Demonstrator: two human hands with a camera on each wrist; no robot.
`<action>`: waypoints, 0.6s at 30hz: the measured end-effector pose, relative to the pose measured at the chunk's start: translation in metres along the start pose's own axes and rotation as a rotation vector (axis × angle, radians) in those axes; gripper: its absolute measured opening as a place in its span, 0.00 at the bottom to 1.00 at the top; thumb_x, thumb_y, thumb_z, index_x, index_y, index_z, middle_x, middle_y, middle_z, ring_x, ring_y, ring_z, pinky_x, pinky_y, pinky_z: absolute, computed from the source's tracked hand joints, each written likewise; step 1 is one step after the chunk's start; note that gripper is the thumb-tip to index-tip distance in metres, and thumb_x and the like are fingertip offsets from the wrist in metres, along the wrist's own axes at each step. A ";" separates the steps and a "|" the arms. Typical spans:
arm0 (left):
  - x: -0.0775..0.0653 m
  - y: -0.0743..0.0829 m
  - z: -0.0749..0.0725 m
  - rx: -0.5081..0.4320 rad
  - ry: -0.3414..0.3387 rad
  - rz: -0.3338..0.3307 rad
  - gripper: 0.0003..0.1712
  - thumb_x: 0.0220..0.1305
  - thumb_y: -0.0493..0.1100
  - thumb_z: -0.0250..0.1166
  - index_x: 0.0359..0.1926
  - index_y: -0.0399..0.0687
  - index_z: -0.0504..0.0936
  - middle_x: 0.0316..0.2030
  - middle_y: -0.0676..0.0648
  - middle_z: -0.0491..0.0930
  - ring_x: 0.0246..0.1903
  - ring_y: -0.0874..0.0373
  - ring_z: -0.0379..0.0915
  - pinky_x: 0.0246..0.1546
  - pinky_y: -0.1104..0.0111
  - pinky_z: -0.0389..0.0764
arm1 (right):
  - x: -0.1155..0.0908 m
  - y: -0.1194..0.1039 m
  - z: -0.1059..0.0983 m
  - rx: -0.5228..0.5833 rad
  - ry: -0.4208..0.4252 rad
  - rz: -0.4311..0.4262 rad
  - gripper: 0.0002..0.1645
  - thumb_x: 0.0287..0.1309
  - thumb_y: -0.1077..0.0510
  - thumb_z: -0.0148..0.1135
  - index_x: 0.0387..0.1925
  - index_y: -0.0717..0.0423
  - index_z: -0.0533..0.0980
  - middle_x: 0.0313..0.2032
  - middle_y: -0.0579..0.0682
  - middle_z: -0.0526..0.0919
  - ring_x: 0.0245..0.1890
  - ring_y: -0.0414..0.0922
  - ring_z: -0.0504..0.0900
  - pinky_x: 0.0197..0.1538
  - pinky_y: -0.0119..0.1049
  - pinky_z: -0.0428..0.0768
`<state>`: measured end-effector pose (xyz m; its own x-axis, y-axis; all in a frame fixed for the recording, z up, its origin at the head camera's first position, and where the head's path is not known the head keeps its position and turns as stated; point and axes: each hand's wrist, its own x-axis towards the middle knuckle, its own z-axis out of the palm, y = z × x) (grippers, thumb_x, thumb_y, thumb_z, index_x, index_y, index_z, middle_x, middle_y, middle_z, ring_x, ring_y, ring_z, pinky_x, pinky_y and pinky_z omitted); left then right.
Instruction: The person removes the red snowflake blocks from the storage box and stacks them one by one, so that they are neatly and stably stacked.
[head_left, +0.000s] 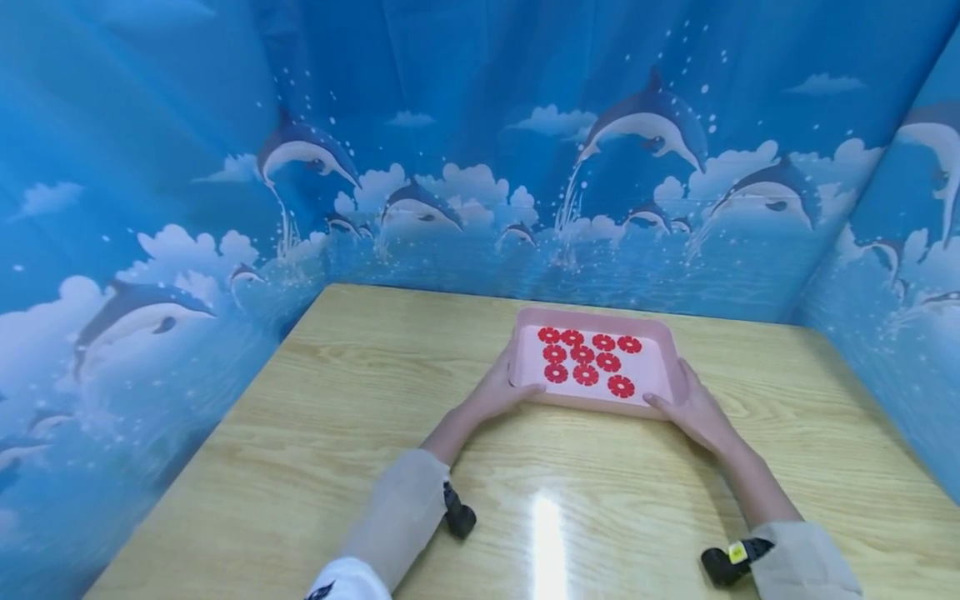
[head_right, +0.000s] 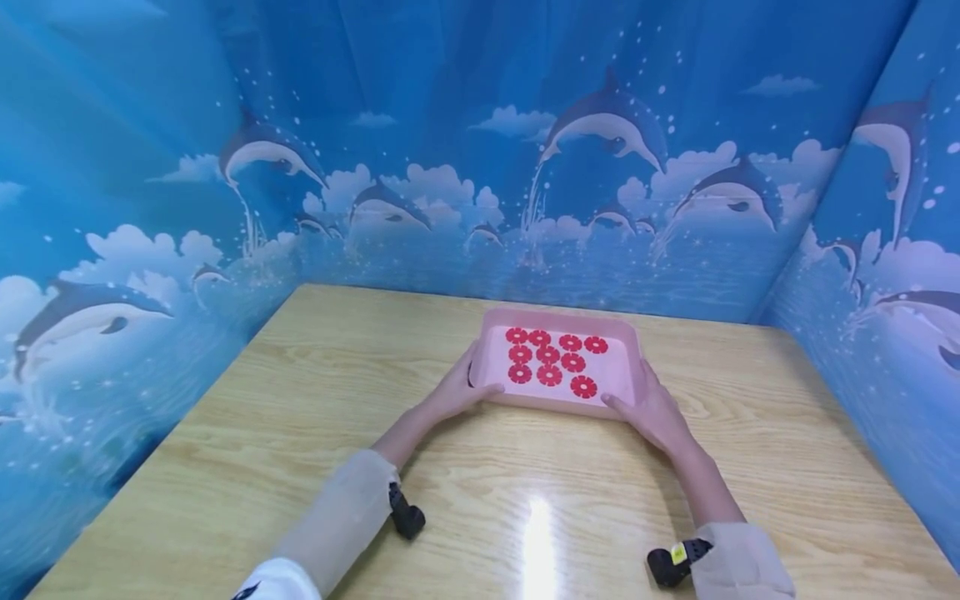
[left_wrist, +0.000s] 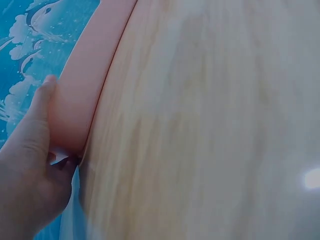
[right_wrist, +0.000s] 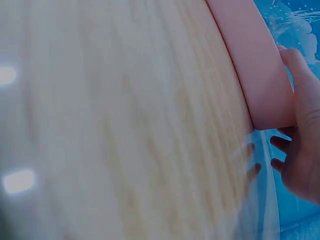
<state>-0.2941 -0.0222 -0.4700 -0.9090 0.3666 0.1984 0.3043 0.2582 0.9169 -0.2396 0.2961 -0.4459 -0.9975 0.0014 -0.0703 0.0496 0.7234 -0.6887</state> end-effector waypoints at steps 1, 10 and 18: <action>-0.001 0.000 -0.002 -0.017 -0.013 0.009 0.58 0.51 0.50 0.70 0.71 0.63 0.39 0.69 0.47 0.48 0.65 0.53 0.49 0.61 0.59 0.57 | -0.001 -0.001 0.000 0.010 -0.007 0.001 0.63 0.54 0.35 0.57 0.69 0.60 0.28 0.67 0.69 0.38 0.64 0.68 0.42 0.57 0.68 0.48; -0.014 -0.001 -0.015 -0.041 -0.078 0.017 0.59 0.49 0.47 0.72 0.71 0.63 0.40 0.68 0.44 0.50 0.64 0.51 0.51 0.61 0.60 0.57 | -0.010 -0.001 0.002 0.092 -0.058 -0.063 0.63 0.53 0.40 0.61 0.69 0.57 0.27 0.67 0.69 0.39 0.64 0.67 0.44 0.58 0.67 0.50; -0.027 -0.001 -0.023 -0.033 -0.075 -0.015 0.59 0.49 0.47 0.72 0.72 0.52 0.40 0.69 0.45 0.49 0.64 0.52 0.50 0.62 0.60 0.56 | -0.019 -0.007 0.011 0.118 -0.053 -0.111 0.63 0.53 0.43 0.63 0.70 0.54 0.29 0.68 0.66 0.42 0.64 0.64 0.48 0.58 0.65 0.53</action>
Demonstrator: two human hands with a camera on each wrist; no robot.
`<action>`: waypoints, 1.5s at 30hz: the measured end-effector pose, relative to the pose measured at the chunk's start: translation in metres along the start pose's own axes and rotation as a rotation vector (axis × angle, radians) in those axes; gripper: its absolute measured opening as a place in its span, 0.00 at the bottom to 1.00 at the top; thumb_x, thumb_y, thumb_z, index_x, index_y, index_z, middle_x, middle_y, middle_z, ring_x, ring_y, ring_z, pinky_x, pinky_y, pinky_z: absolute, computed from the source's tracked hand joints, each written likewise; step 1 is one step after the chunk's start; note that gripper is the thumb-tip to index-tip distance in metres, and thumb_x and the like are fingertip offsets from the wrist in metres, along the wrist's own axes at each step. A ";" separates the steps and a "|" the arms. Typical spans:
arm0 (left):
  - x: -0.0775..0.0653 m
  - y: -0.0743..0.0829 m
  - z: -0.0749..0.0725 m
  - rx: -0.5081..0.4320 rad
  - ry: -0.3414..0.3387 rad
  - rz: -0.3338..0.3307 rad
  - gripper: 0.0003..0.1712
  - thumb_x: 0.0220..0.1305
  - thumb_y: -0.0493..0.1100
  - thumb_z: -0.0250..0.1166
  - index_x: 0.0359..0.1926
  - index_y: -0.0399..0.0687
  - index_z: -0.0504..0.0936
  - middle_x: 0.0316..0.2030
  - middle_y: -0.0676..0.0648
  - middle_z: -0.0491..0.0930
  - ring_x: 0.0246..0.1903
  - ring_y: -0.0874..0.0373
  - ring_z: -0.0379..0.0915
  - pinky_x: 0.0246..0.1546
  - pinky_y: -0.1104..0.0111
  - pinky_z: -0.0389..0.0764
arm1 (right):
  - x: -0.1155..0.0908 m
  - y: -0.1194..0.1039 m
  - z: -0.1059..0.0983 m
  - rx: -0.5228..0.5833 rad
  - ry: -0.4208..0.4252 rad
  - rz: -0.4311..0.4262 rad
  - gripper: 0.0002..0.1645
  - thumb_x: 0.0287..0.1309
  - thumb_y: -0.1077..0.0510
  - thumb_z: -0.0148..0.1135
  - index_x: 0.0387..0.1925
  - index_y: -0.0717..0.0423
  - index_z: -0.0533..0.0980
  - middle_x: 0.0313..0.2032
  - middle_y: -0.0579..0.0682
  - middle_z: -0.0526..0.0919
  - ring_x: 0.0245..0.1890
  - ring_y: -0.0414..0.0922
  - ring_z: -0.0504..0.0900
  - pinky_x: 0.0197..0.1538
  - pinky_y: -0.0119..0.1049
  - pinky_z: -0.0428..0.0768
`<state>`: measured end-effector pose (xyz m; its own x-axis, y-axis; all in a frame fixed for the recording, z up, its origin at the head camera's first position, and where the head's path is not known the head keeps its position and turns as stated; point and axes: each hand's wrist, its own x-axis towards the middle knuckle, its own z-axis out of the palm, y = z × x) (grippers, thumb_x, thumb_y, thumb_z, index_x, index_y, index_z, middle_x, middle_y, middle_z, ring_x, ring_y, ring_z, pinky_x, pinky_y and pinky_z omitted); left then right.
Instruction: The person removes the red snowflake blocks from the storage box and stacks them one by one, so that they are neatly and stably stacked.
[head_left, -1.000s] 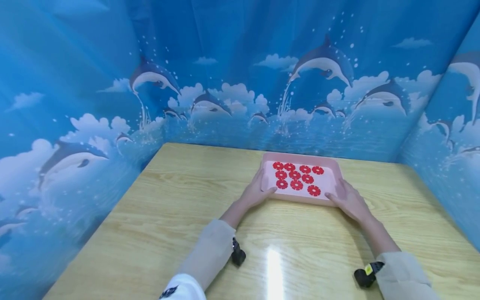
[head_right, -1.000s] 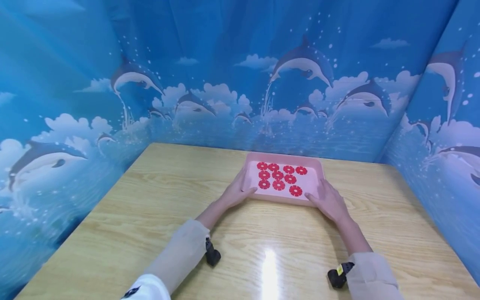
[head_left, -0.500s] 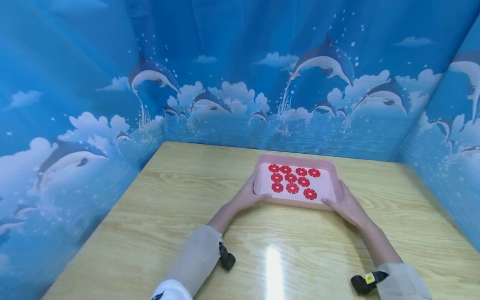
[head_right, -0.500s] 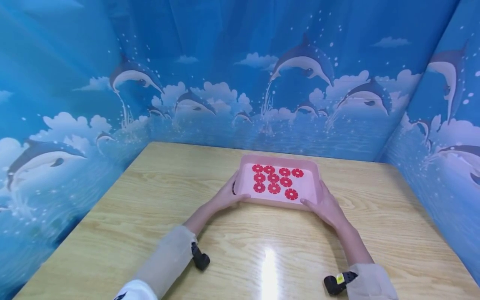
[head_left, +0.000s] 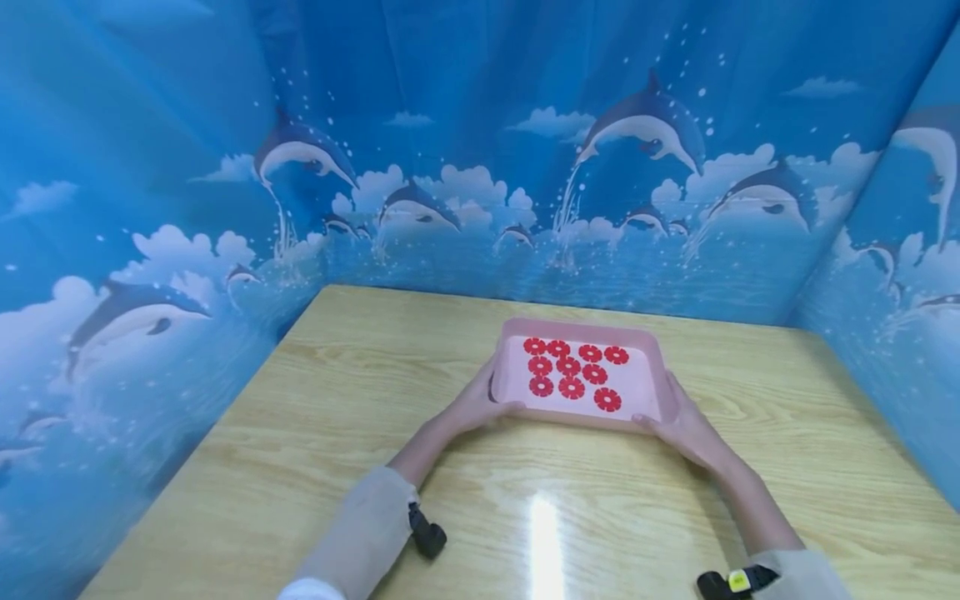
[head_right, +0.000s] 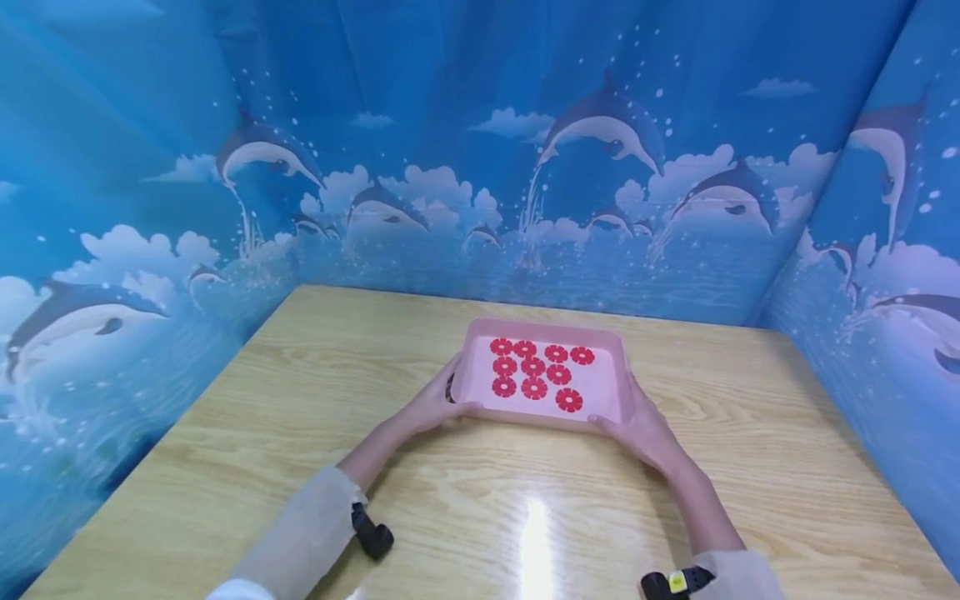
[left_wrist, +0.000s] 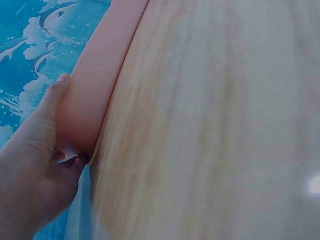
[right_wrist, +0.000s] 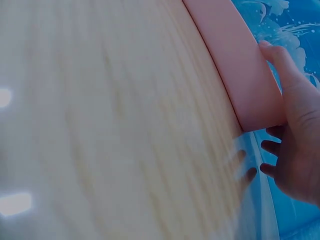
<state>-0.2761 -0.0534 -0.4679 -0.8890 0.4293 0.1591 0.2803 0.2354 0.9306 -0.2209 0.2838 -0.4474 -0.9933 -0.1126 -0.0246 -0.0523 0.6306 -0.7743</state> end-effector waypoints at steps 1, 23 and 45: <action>-0.002 0.000 -0.001 -0.002 0.000 -0.003 0.59 0.49 0.46 0.72 0.72 0.51 0.40 0.69 0.45 0.49 0.64 0.52 0.50 0.62 0.60 0.56 | -0.001 -0.001 0.002 0.001 0.003 -0.001 0.63 0.52 0.43 0.63 0.70 0.54 0.29 0.68 0.65 0.42 0.64 0.64 0.48 0.58 0.65 0.53; -0.051 0.024 -0.019 0.013 0.023 -0.043 0.57 0.51 0.45 0.71 0.72 0.58 0.40 0.69 0.43 0.48 0.65 0.45 0.46 0.61 0.51 0.56 | -0.017 -0.019 0.034 0.011 0.053 -0.037 0.63 0.50 0.44 0.66 0.71 0.55 0.34 0.68 0.64 0.46 0.63 0.64 0.51 0.58 0.63 0.57; -0.079 0.015 -0.040 0.083 0.054 -0.123 0.58 0.48 0.46 0.73 0.72 0.49 0.44 0.68 0.44 0.49 0.65 0.50 0.48 0.62 0.58 0.53 | -0.037 -0.038 0.062 0.010 0.121 -0.110 0.63 0.45 0.43 0.70 0.71 0.52 0.39 0.66 0.62 0.54 0.61 0.61 0.59 0.55 0.61 0.63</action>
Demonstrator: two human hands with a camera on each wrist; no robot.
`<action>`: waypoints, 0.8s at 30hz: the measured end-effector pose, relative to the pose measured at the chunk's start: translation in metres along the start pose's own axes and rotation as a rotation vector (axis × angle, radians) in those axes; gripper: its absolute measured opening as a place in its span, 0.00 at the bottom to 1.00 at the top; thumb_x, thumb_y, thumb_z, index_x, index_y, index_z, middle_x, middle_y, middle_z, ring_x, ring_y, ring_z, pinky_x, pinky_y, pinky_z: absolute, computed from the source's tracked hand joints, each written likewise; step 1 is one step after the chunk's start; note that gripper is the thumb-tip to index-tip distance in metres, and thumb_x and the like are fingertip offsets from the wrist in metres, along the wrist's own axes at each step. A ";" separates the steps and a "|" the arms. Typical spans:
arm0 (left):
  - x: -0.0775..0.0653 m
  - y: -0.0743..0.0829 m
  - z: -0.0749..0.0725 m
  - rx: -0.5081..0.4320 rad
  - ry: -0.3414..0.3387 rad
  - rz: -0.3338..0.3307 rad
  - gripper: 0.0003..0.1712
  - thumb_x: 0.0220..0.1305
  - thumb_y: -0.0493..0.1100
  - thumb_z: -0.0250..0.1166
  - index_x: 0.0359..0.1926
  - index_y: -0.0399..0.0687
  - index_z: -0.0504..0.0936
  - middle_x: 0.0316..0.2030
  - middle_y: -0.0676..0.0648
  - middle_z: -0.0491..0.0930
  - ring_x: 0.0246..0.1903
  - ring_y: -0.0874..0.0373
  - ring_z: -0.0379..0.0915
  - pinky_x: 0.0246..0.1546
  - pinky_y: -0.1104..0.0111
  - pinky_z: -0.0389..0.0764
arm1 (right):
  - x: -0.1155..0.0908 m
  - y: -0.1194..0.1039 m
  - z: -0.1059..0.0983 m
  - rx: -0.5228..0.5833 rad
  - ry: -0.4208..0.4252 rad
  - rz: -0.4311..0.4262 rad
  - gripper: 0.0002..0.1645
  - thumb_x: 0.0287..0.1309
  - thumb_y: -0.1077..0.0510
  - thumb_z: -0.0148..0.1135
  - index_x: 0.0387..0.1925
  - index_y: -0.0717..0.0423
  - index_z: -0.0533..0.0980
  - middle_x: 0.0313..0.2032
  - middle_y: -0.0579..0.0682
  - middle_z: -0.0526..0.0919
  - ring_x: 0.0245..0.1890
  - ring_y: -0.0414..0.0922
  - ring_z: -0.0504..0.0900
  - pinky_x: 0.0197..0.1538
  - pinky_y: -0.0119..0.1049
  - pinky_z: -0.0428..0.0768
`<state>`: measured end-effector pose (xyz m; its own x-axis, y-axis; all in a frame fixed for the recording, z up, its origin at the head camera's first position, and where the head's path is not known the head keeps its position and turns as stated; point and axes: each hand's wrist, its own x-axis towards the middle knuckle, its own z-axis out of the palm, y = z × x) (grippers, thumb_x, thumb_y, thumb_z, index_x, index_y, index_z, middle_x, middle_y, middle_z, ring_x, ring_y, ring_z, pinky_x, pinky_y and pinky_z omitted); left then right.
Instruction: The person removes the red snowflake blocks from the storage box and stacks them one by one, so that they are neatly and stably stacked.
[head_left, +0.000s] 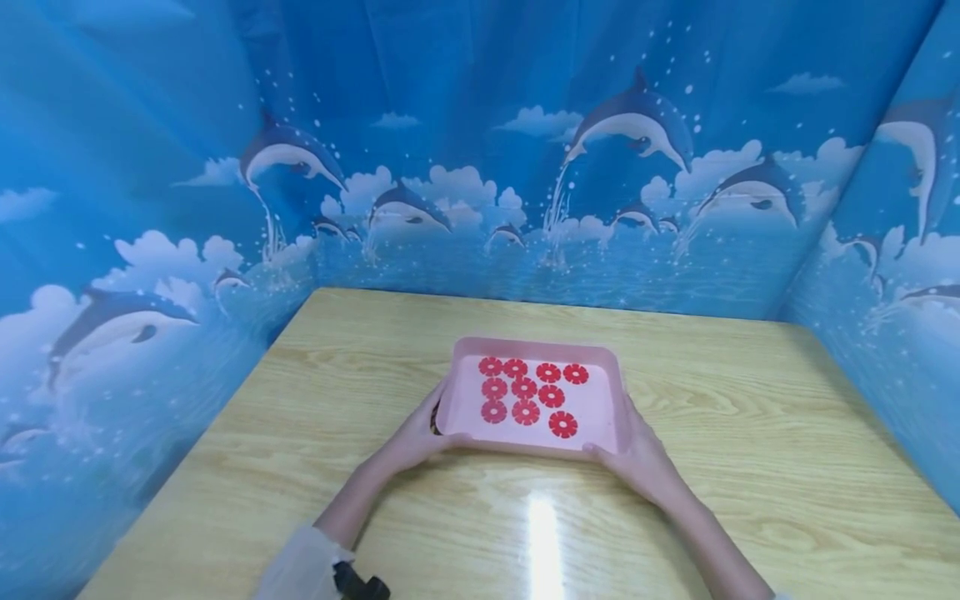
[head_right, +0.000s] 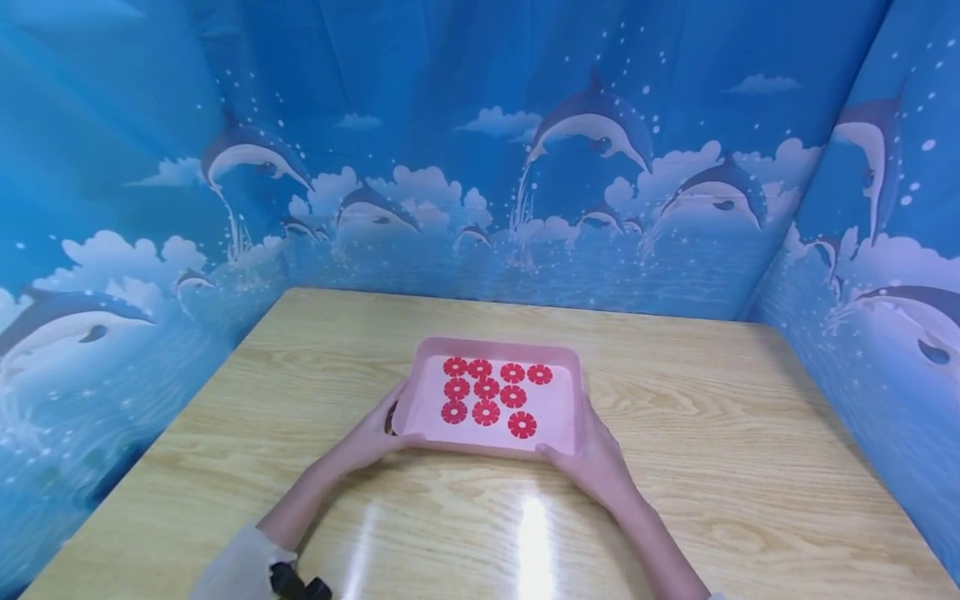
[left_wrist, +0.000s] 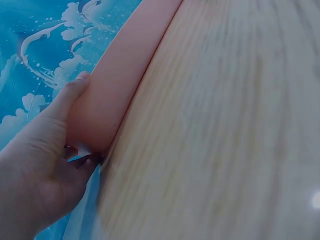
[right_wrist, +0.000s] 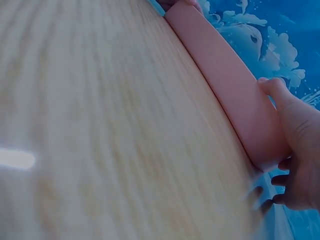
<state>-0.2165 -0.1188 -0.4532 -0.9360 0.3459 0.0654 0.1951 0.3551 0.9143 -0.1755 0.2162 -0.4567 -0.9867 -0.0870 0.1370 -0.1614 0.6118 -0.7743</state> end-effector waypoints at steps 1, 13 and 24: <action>-0.003 0.004 -0.002 -0.008 -0.004 0.000 0.57 0.49 0.45 0.72 0.71 0.48 0.44 0.68 0.43 0.48 0.65 0.48 0.48 0.62 0.57 0.53 | -0.001 -0.001 0.001 0.002 0.004 -0.006 0.63 0.45 0.43 0.70 0.71 0.52 0.40 0.66 0.62 0.54 0.61 0.61 0.59 0.54 0.61 0.64; -0.014 -0.016 -0.015 -0.012 -0.008 -0.039 0.58 0.48 0.48 0.73 0.72 0.51 0.43 0.69 0.45 0.46 0.66 0.49 0.44 0.62 0.57 0.52 | -0.012 -0.014 0.018 -0.012 0.053 -0.030 0.67 0.42 0.44 0.71 0.71 0.56 0.38 0.65 0.66 0.54 0.60 0.64 0.60 0.56 0.59 0.63; -0.027 -0.013 -0.023 -0.028 -0.018 -0.064 0.58 0.49 0.43 0.72 0.72 0.49 0.42 0.69 0.43 0.44 0.66 0.48 0.43 0.63 0.56 0.49 | -0.018 -0.020 0.027 0.006 0.077 -0.039 0.68 0.38 0.44 0.74 0.71 0.51 0.39 0.65 0.64 0.56 0.60 0.61 0.61 0.56 0.59 0.63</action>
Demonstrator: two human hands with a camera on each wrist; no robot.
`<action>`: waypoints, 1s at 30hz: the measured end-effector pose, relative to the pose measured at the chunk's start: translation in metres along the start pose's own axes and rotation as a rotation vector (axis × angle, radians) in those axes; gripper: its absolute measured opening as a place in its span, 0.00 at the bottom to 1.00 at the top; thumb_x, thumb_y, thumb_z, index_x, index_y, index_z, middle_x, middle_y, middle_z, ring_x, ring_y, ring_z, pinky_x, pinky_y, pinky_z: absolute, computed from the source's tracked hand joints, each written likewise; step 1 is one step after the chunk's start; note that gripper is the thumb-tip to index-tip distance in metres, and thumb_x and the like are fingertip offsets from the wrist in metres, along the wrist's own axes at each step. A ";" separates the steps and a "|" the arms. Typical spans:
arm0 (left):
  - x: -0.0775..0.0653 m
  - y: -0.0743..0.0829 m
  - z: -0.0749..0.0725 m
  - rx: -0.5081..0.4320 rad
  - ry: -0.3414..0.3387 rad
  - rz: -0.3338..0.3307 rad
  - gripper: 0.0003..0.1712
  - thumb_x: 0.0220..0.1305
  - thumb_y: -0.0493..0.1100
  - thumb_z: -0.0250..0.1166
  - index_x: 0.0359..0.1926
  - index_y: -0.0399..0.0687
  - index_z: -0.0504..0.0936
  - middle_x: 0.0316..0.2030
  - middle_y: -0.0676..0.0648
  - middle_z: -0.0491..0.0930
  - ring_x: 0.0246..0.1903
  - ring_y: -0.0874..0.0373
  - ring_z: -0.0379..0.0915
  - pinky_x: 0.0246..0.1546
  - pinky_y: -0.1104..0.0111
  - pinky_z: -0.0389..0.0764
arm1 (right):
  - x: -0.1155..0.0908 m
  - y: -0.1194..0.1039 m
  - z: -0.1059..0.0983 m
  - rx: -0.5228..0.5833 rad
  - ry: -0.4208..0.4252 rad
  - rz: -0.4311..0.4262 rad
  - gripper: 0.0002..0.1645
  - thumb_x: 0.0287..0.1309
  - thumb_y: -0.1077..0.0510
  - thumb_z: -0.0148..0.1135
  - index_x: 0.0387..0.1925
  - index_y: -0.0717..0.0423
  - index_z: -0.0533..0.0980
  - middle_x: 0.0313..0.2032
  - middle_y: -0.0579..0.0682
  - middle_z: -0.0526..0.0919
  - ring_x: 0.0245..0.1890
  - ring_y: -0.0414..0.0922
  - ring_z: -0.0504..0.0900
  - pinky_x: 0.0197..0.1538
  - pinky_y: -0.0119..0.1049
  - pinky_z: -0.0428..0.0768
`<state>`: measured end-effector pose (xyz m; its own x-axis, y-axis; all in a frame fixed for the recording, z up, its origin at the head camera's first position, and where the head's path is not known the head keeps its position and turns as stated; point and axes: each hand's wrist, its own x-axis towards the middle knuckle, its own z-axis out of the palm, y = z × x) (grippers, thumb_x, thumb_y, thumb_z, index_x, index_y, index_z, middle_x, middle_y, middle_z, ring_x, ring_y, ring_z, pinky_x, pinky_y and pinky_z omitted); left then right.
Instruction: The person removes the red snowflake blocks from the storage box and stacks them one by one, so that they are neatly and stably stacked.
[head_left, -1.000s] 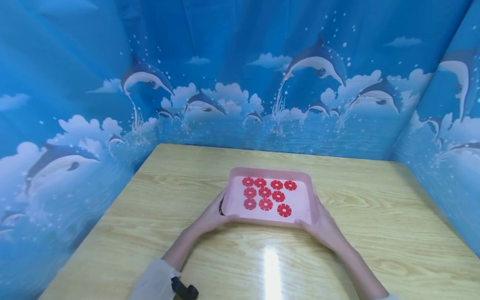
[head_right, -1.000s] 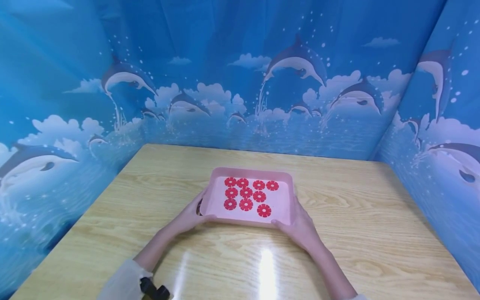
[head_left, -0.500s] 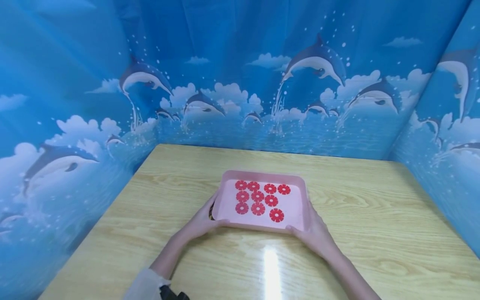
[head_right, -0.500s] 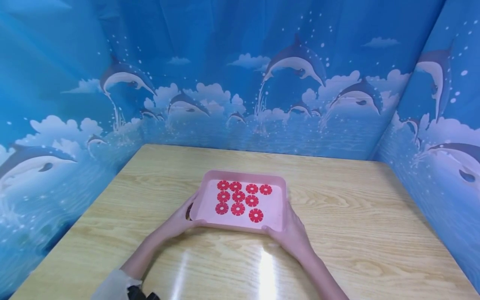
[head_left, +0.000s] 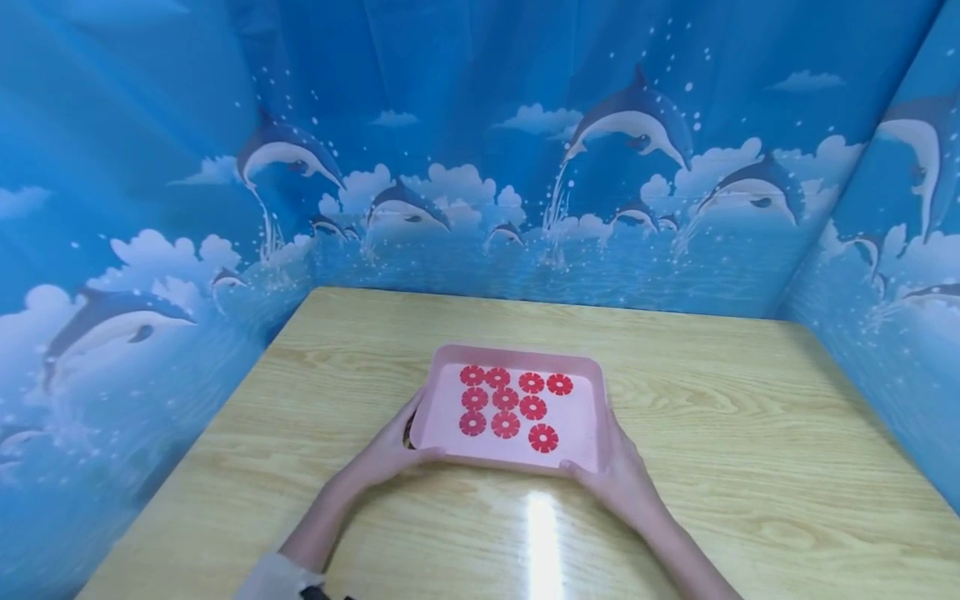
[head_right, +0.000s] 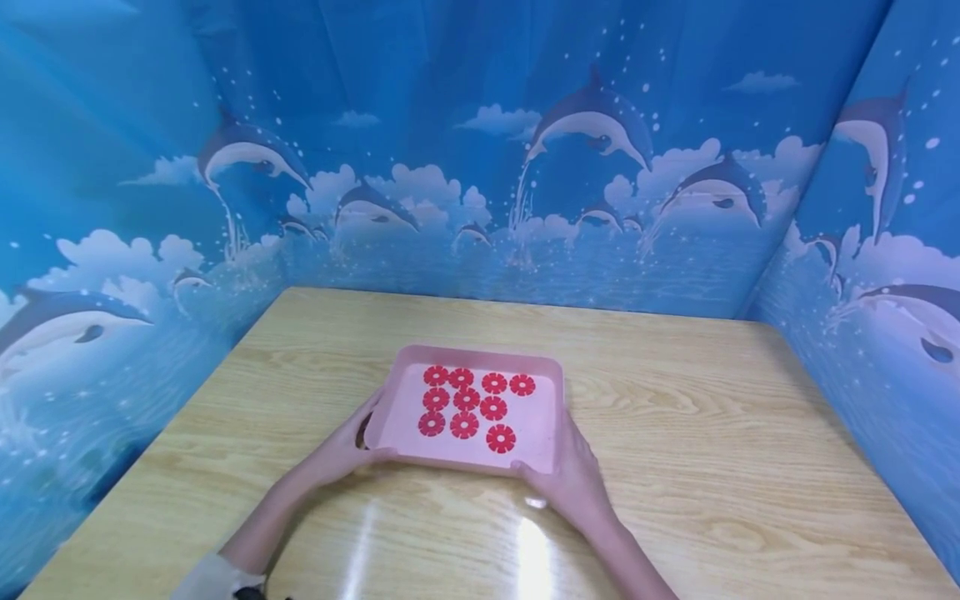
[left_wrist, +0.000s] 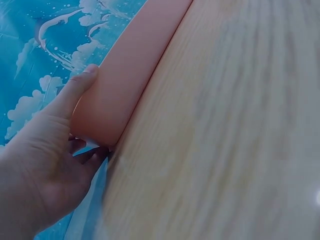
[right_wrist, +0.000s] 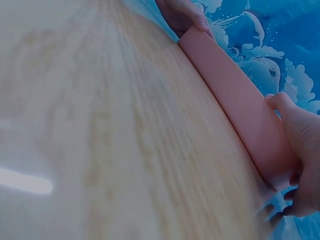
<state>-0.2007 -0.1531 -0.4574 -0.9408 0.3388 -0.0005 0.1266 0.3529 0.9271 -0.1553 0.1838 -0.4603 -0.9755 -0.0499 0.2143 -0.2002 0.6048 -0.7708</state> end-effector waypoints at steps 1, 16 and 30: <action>-0.001 0.000 -0.001 0.000 0.001 -0.002 0.58 0.49 0.43 0.72 0.72 0.49 0.42 0.69 0.43 0.44 0.66 0.48 0.42 0.63 0.56 0.49 | 0.000 0.000 0.001 -0.003 0.002 -0.006 0.68 0.38 0.44 0.74 0.71 0.50 0.39 0.64 0.63 0.56 0.59 0.61 0.61 0.55 0.60 0.63; 0.019 -0.003 -0.006 -0.076 0.219 0.106 0.31 0.64 0.36 0.57 0.65 0.32 0.57 0.59 0.32 0.63 0.54 0.40 0.65 0.54 0.58 0.69 | 0.019 -0.013 -0.020 -0.111 -0.011 -0.147 0.42 0.47 0.50 0.70 0.62 0.59 0.64 0.63 0.57 0.61 0.64 0.56 0.54 0.58 0.63 0.56; 0.045 -0.010 -0.006 0.092 0.367 0.157 0.19 0.62 0.32 0.58 0.55 0.33 0.72 0.42 0.38 0.73 0.39 0.46 0.72 0.41 0.58 0.76 | 0.059 -0.005 -0.011 -0.059 -0.382 -0.313 0.19 0.46 0.60 0.70 0.44 0.50 0.78 0.42 0.42 0.78 0.47 0.44 0.73 0.49 0.47 0.74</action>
<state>-0.2460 -0.1466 -0.4647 -0.9555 0.0666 0.2874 0.2892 0.4040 0.8678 -0.2112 0.1863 -0.4372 -0.8355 -0.5169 0.1862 -0.4938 0.5581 -0.6668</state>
